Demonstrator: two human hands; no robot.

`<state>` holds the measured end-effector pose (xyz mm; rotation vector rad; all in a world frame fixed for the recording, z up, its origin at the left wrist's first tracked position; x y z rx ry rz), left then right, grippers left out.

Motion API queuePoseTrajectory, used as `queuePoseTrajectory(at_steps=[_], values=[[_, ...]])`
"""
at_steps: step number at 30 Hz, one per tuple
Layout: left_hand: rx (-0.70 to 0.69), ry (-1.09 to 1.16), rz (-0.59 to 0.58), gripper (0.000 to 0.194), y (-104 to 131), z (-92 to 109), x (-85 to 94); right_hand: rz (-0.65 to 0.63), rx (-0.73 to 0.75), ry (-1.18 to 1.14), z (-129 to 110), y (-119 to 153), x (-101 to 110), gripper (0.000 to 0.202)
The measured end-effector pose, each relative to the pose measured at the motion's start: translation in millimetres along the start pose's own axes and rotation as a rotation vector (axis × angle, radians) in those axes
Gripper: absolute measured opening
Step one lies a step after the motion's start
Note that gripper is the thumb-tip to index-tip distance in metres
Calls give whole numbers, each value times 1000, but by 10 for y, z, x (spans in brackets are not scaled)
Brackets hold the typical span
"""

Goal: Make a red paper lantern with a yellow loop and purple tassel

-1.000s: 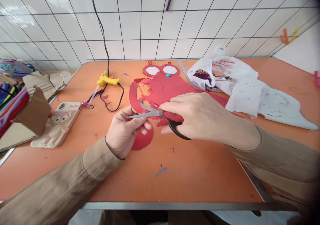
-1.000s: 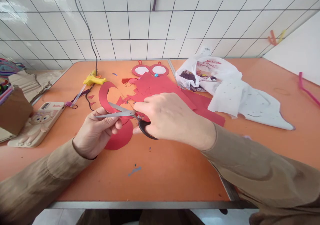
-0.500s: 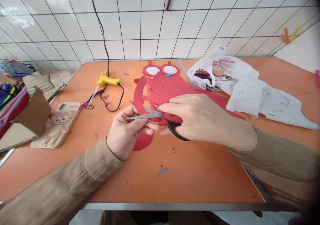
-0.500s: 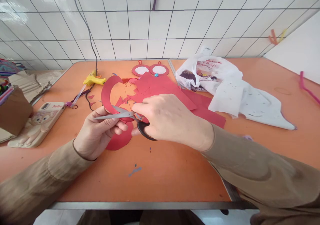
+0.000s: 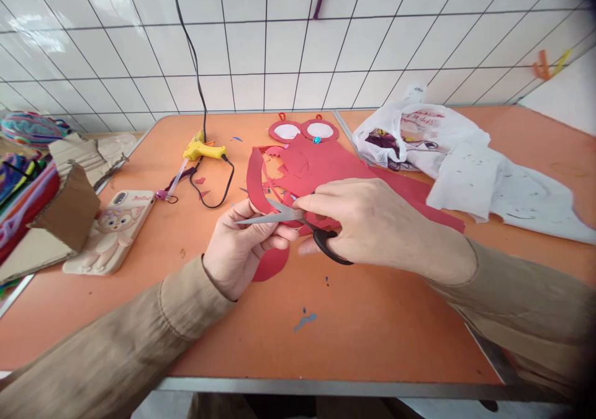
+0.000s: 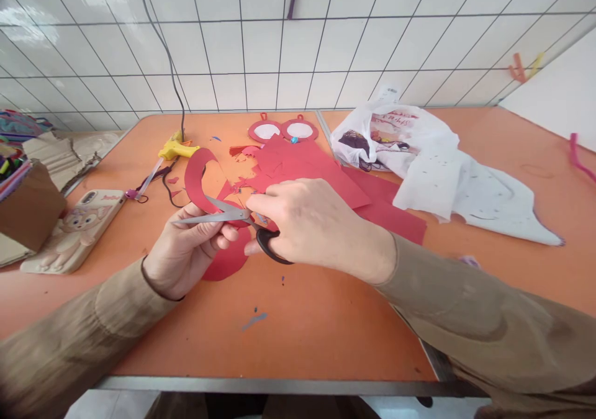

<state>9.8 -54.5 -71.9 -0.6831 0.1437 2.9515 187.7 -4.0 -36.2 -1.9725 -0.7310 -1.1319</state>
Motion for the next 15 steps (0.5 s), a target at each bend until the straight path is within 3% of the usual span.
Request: queuePoseTrajectory(at_steps=[15], values=[[-19,-2,20,18,7,-14,-22,16,23,6,-2,6,-17,27]])
Point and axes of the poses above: each hand's wrist, its own y-axis away from the middle knuckle, its own x-axis out of the back of the hand, z = x × y, the point moved 1 cm from there along -y, towards the middle knuckle, and after that the axes turned 13 degrees about -y, right-handed, at the moved point
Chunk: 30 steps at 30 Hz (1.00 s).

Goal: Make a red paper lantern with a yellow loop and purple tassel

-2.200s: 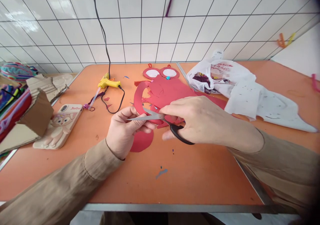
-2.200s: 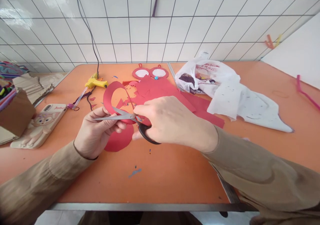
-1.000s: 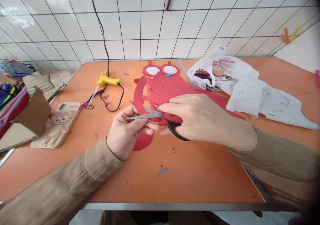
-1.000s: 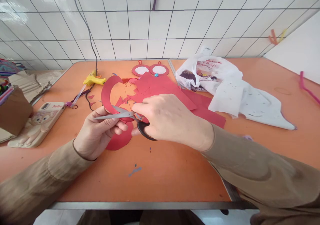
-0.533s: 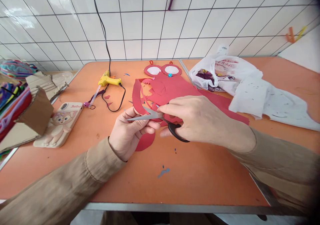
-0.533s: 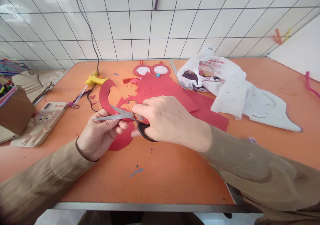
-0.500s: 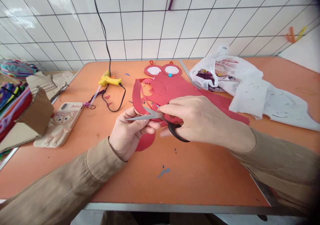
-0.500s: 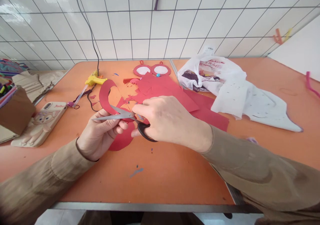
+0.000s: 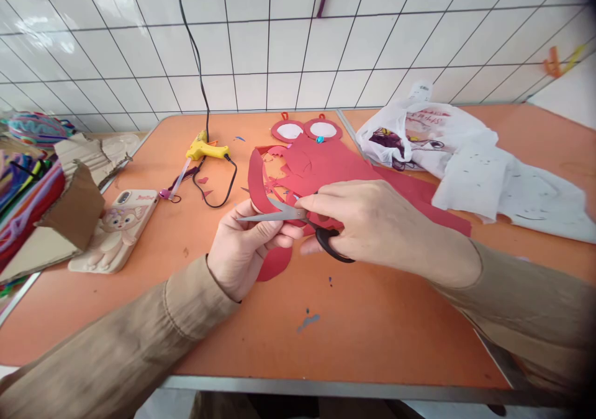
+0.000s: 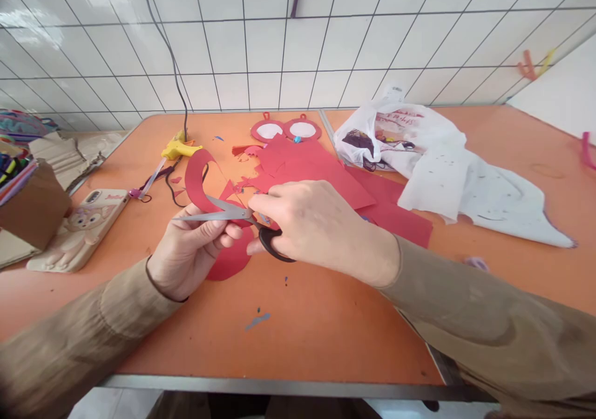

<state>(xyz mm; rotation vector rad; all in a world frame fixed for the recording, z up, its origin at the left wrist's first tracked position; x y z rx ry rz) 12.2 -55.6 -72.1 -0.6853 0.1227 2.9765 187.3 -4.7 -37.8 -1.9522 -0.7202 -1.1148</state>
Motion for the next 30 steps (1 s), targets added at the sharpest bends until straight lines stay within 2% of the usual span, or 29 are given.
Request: queuePoseTrajectory(at_steps=[6,15,24,30], values=[[2,-18,14,18,-6,4,-5,8,10,7,16,6,-13,30],[-24,-38,36,16,-9,9,8,-28,-73,54,-38,-4,33,22],[-11,-31,35,20,-13,12,5,-50,-61,83,-12,-2,8,26],[8,-39,27,18,-13,0,21,-10,-19,64,8,-4,-12,27]])
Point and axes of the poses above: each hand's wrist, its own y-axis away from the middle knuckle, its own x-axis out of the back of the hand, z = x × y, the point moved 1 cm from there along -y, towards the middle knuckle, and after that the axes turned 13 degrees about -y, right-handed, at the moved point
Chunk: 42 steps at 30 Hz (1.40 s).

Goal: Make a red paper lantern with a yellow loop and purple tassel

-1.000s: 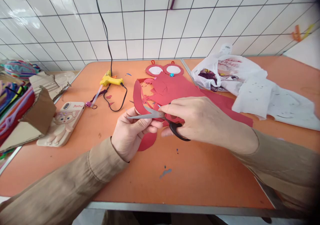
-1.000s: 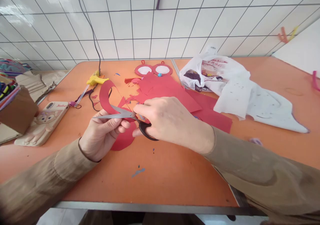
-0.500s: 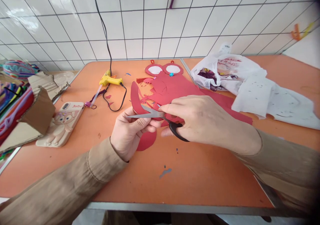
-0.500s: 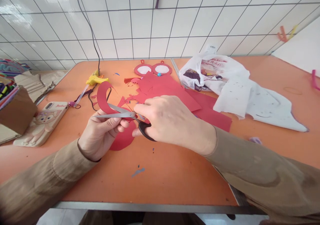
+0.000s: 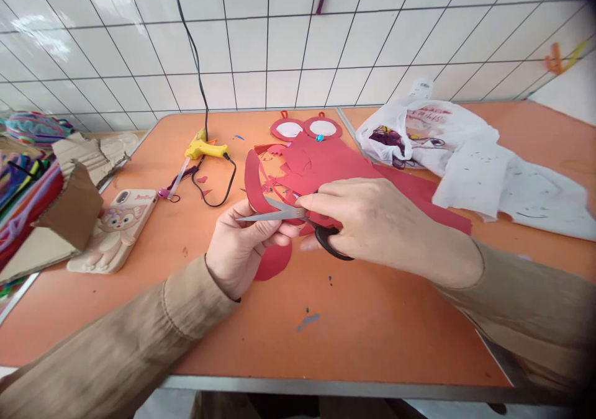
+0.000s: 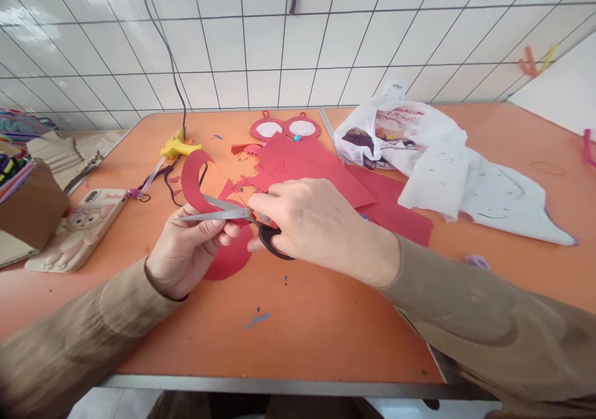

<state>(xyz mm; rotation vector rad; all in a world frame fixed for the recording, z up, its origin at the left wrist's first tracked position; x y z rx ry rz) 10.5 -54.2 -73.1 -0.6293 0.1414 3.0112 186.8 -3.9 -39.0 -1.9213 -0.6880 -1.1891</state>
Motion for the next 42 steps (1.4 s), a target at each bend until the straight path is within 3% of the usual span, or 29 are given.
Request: queuePoseTrajectory(at_steps=[16,27,34,42], values=[[8,34,-14,19,7,-3,-10,-35,-33,-85,-4,-1,14,32],[-7,42,-40,19,7,-10,-3,15,35,-87,12,13,-12,17],[-14,31,-52,19,-4,-4,-6,43,70,-101,29,23,-25,23],[-23,28,-56,19,2,-6,-3,18,72,-102,36,19,-10,17]])
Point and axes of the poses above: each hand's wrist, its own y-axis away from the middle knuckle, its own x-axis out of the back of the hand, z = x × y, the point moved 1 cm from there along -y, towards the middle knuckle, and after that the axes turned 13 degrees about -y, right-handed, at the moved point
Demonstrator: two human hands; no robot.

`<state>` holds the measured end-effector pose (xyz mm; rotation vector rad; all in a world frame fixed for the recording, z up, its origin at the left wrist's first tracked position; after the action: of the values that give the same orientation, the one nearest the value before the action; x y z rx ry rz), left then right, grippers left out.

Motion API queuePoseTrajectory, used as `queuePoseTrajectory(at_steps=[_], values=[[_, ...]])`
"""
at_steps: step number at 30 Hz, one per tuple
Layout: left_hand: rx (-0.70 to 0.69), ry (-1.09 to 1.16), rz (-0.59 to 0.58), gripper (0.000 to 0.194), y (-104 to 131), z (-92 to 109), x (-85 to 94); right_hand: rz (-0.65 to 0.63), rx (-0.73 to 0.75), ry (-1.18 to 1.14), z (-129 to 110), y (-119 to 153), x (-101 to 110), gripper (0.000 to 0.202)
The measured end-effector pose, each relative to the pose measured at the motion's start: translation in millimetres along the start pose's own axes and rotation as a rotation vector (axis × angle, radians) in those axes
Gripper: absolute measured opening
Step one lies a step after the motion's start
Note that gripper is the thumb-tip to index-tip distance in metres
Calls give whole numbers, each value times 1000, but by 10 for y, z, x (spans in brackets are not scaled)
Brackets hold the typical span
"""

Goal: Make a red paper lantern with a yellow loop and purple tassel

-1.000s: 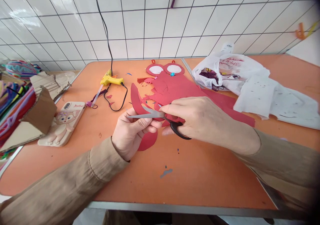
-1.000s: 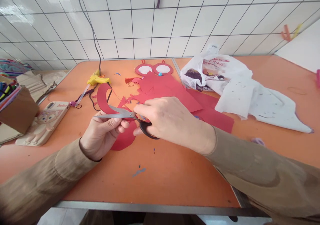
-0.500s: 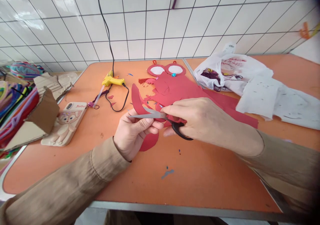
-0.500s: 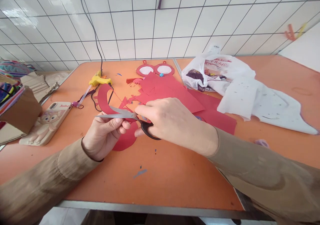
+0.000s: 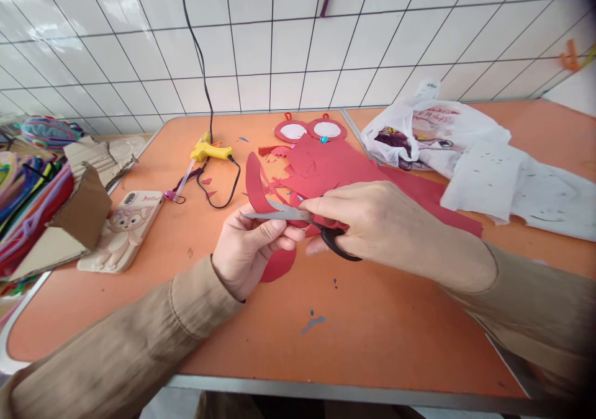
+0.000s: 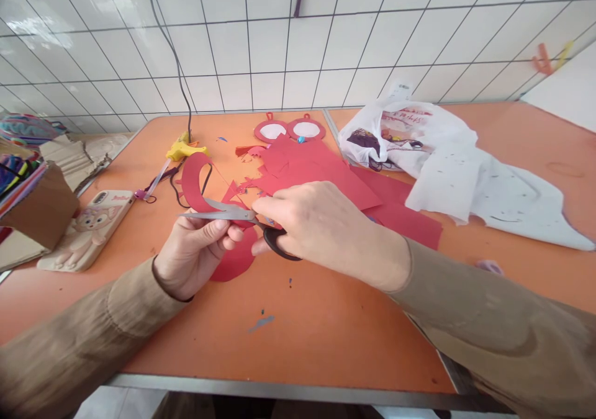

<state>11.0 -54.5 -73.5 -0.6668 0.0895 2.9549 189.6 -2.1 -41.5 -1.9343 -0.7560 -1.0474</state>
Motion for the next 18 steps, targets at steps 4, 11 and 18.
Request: queuePoseTrajectory(at_steps=[4,11,18], values=[[11,-3,6,20,-2,-9,7,-17,0,19,-2,-5,18,18],[12,-2,11,19,-5,-15,2,-3,25,101,-26,-7,33,27],[8,-11,0,19,0,6,8,20,19,188,-50,7,71,28]])
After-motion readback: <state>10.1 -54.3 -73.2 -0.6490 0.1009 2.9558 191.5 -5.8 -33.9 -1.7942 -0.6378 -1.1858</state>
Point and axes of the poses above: each hand's wrist, its own y-axis away from the middle knuckle, its own x-axis out of the back of the hand, z = x × y, the point moved 1 cm from there along -y, towards the middle knuckle, and after that the axes turned 13 degrees about -y, right-handed, at the moved point
